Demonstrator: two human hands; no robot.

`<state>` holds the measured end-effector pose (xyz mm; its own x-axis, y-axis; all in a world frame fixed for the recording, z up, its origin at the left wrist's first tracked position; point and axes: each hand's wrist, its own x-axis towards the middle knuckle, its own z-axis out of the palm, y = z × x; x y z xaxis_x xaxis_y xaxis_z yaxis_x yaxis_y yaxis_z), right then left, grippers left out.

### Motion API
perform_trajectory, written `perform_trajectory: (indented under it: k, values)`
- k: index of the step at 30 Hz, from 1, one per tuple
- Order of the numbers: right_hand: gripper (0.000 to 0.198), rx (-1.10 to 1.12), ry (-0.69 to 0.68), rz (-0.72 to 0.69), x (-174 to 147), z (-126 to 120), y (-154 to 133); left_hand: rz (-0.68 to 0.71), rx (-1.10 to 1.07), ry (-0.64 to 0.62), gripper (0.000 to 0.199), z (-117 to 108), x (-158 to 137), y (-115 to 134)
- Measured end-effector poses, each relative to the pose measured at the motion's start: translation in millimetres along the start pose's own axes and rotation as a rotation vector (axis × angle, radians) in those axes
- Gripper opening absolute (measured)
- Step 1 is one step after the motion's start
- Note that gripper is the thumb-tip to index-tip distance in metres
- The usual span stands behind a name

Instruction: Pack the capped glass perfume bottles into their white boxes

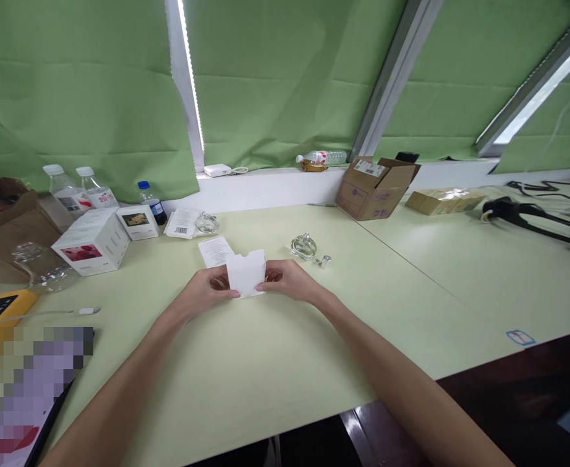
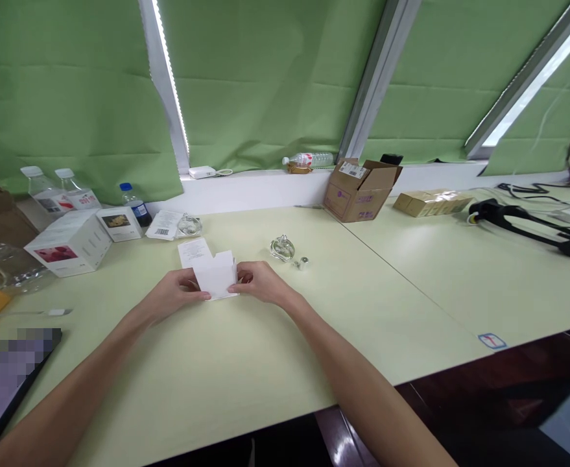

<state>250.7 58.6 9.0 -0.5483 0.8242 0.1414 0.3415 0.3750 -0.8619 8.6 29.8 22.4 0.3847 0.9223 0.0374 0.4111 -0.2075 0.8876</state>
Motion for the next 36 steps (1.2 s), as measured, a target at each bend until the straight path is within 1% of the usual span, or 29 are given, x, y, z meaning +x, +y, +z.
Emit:
perform_trajectory:
  k: [6, 14, 17, 22, 24, 25, 28, 30, 33, 36]
  values:
    - [0.029, -0.052, 0.014, 0.005, -1.2, -1.7, -0.3, 0.006, 0.026, 0.004, 0.037, 1.8, 1.2, -1.6]
    - [0.029, -0.055, 0.018, -0.005, -0.5, -1.6, -1.1, 0.029, 0.061, 0.026, 0.035, 1.6, 0.5, 0.5]
    - [0.029, -0.056, 0.029, -0.003, 0.0, -2.0, 0.7, 0.025, 0.063, 0.021, 0.037, 2.8, 0.7, 0.4]
    - [0.031, -0.077, 0.005, 0.007, -0.7, -3.6, -1.0, 0.031, 0.084, 0.028, 0.037, 5.9, -0.1, 3.9]
    - [0.035, -0.103, 0.035, -0.004, -1.9, -4.1, -7.7, 0.034, 0.094, 0.031, 0.037, 6.3, -0.6, 5.3]
    - [0.038, -0.106, 0.071, -0.014, -2.6, -4.2, -12.3, 0.033, 0.096, 0.03, 0.037, 6.3, -0.8, 5.5]
    - [0.055, -0.081, 0.225, -0.065, -5.4, -3.9, -27.1, 0.022, 0.097, 0.032, 0.036, 6.0, -1.0, 5.3]
    - [0.06, -0.092, 0.299, -0.144, -7.1, -2.9, -34.2, 0.015, 0.091, 0.032, 0.036, 5.9, -1.1, 5.1]
    - [0.05, -0.198, 0.33, -0.28, -8.2, -0.3, -36.4, 0.02, 0.07, 0.03, 0.036, 6.3, -1.7, 6.0]
    - [0.038, -0.357, 0.352, -0.35, -8.1, 2.3, -32.2, 0.016, 0.058, 0.037, 0.037, 7.0, -2.5, 7.3]
